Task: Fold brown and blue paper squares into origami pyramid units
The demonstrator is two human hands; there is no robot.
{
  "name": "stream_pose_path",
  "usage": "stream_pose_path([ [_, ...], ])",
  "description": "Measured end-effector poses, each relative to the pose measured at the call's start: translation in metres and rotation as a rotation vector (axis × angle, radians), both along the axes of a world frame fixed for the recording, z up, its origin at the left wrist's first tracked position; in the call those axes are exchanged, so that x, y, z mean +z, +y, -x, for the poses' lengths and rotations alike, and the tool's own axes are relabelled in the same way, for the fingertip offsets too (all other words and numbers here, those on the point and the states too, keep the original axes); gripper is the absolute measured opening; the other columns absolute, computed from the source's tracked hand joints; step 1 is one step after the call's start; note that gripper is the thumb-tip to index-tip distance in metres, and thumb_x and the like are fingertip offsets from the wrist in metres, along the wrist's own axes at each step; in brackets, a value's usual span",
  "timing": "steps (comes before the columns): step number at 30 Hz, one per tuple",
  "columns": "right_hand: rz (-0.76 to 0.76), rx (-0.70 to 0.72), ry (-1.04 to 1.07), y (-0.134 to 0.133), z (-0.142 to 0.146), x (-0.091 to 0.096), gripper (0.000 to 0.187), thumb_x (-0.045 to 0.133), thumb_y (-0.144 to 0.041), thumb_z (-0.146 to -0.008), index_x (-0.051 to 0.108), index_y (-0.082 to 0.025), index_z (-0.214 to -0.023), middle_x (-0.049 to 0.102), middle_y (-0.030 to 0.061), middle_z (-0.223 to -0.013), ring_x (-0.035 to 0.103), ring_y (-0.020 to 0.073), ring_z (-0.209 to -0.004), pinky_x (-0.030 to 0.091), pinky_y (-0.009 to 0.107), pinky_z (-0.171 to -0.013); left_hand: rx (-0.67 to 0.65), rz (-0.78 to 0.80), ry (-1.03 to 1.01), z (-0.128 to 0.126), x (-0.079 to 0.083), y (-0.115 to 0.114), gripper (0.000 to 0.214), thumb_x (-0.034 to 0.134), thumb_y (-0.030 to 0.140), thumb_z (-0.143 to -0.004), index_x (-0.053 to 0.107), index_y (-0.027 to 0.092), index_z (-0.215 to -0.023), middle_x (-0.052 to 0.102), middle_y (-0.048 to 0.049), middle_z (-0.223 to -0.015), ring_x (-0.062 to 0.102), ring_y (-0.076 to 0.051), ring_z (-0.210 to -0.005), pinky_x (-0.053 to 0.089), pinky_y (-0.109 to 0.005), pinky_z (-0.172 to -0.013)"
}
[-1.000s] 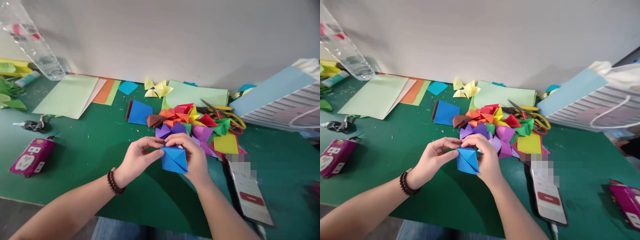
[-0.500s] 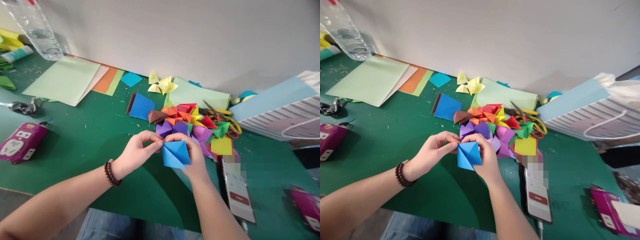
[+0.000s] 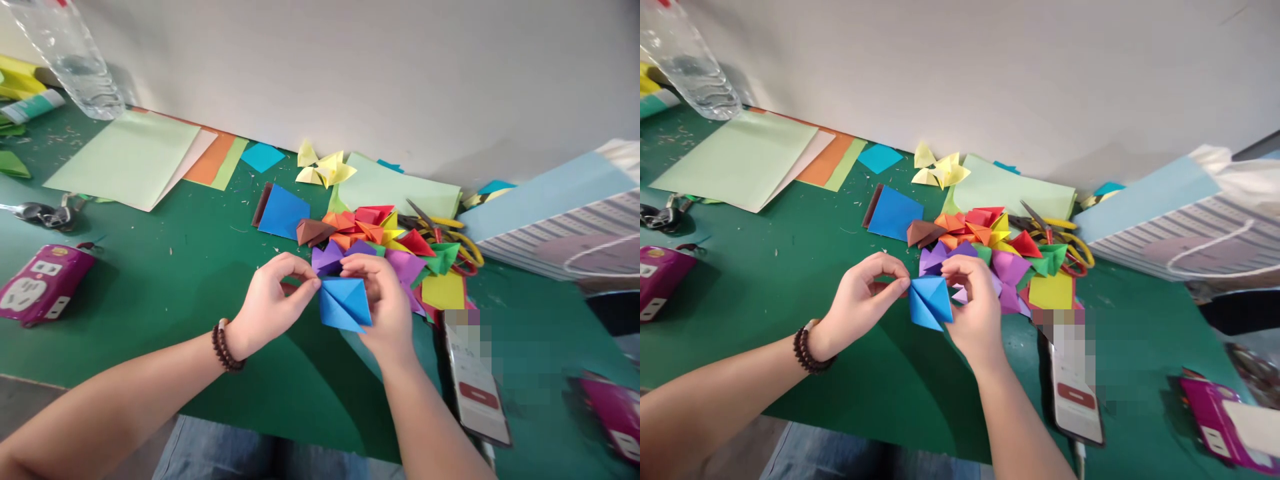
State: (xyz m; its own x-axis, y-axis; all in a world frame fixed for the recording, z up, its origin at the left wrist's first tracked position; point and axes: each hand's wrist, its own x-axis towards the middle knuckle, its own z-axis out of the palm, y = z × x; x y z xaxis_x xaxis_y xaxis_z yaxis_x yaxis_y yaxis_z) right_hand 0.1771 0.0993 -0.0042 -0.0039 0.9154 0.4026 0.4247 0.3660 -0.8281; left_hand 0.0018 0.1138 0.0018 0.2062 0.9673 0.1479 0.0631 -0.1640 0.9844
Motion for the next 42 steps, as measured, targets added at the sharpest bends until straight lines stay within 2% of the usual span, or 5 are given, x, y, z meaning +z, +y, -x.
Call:
stream_pose_path([
  [4,0.040,-0.065,0.133,0.001,-0.005,-0.003,0.008,0.066,-0.031,-0.084,0.062,-0.024,-0.082,0.061,0.0061,-0.105,0.063,0.0208,-0.095,0.054,0.034,-0.077,0.077,-0.040,-0.009,0.002,-0.002,0.005,0.010,0.060,0.022,-0.084,0.063,0.016,-0.077,0.063,-0.0061,-0.089,0.062,-0.017,-0.083,0.055,-0.025,-0.063],
  [9,0.214,0.130,0.209,-0.001,-0.010,-0.001,0.047,0.039,-0.054,-0.096,0.073,-0.024,-0.088,0.063,0.0069,-0.127,0.058,0.0281,-0.119,0.051,0.045,-0.097,0.119,-0.119,0.075,0.003,-0.003,0.005,0.008,0.059,0.018,-0.085,0.062,0.017,-0.078,0.064,-0.0051,-0.088,0.062,-0.015,-0.081,0.053,-0.022,-0.059],
  [14,0.387,0.158,0.137,0.001,-0.008,-0.003,0.024,0.074,-0.041,-0.077,0.076,-0.026,-0.096,0.063,0.0056,-0.131,0.059,0.0292,-0.120,0.055,0.041,-0.094,0.087,-0.360,0.168,0.002,-0.001,0.000,0.007,0.057,0.014,-0.086,0.063,0.018,-0.082,0.064,-0.0049,-0.090,0.061,-0.013,-0.081,0.052,-0.023,-0.065],
  [25,0.345,0.099,0.048,0.002,-0.011,-0.002,0.020,0.070,-0.034,-0.082,0.076,-0.027,-0.100,0.065,0.0053,-0.126,0.059,0.0269,-0.119,0.053,0.042,-0.097,-0.075,-0.417,0.428,0.003,0.000,-0.001,0.018,0.039,0.015,-0.095,0.053,0.018,-0.085,0.056,-0.0027,-0.080,0.053,-0.014,-0.071,0.044,-0.025,-0.063],
  [42,0.258,0.110,-0.164,0.003,-0.010,0.005,0.015,0.068,-0.030,-0.080,0.077,-0.027,-0.092,0.069,0.0040,-0.118,0.061,0.0264,-0.115,0.048,0.047,-0.102,-0.124,-0.496,0.535,0.005,-0.001,0.003,0.016,0.046,0.009,-0.085,0.049,0.018,-0.073,0.048,0.0017,-0.067,0.043,-0.011,-0.057,0.033,-0.024,-0.053],
])
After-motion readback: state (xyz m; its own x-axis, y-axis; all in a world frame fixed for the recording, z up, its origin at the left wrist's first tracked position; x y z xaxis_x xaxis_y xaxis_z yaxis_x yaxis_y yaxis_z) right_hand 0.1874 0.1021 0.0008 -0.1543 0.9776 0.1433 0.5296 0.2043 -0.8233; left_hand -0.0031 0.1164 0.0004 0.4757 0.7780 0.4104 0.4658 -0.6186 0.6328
